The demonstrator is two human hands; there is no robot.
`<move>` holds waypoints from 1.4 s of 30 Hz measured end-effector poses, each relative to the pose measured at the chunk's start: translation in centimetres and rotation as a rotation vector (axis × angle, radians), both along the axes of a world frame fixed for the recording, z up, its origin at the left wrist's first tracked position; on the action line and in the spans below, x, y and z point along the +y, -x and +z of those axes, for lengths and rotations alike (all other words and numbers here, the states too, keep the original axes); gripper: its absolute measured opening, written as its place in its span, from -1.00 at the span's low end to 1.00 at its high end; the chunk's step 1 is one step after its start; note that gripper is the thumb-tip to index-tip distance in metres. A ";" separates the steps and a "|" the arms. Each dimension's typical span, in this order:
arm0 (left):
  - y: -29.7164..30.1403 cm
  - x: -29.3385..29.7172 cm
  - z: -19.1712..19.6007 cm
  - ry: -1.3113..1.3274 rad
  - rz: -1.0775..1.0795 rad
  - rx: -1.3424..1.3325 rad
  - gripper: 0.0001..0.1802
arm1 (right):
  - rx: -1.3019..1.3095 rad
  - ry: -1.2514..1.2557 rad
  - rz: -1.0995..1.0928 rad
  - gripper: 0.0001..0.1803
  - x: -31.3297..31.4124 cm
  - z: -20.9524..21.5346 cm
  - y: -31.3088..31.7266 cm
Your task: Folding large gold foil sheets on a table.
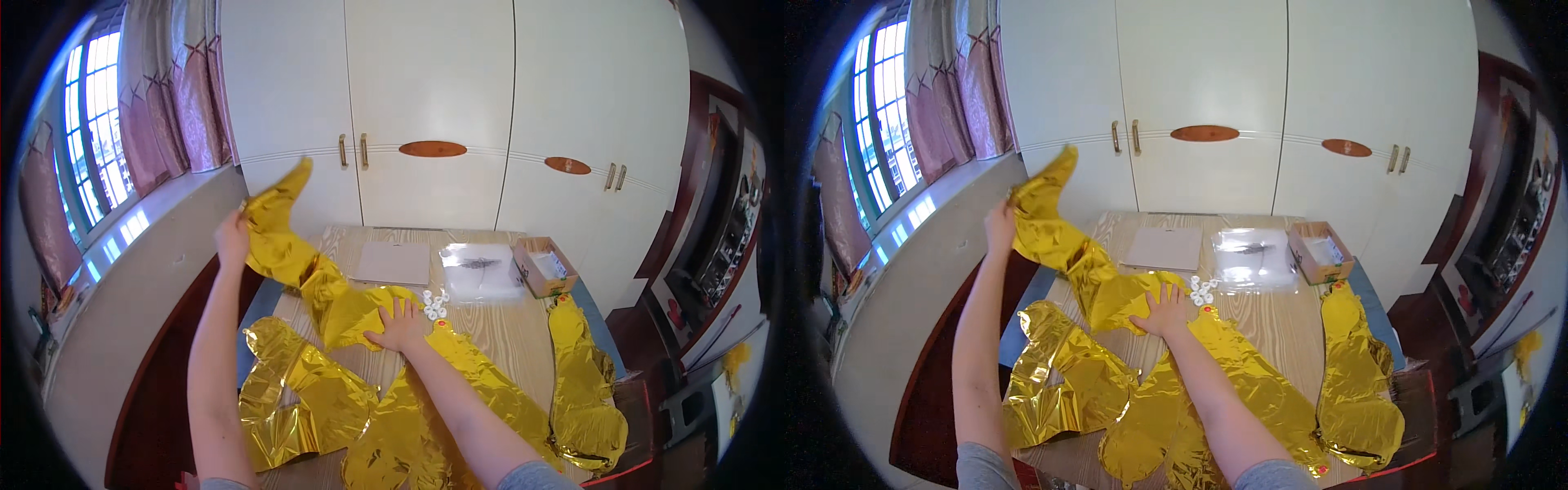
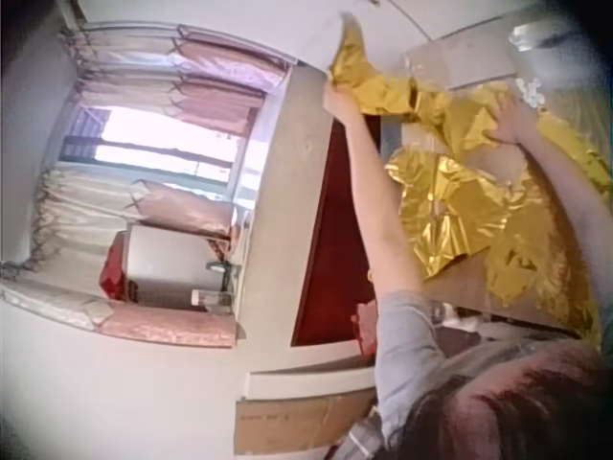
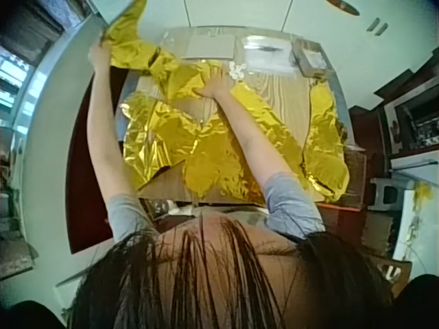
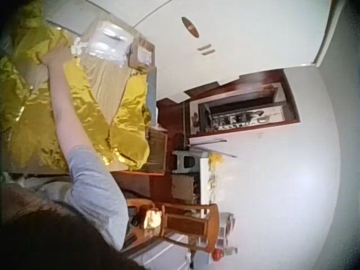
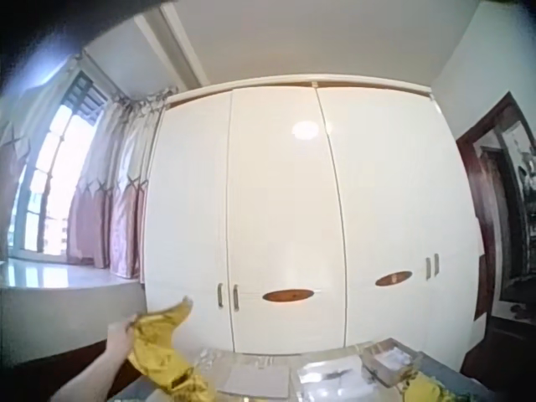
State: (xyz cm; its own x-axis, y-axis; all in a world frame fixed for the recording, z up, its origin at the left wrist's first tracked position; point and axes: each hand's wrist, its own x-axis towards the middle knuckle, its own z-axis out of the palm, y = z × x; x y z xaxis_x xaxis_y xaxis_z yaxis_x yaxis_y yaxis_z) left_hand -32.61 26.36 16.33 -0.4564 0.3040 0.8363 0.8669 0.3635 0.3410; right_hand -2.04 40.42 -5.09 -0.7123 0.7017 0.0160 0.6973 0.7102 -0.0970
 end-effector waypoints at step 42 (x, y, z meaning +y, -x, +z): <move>11.3 -33.1 12.4 0.080 0.525 0.199 -0.66 | 0.154 0.192 0.426 -0.33 -1.7 1.9 1.1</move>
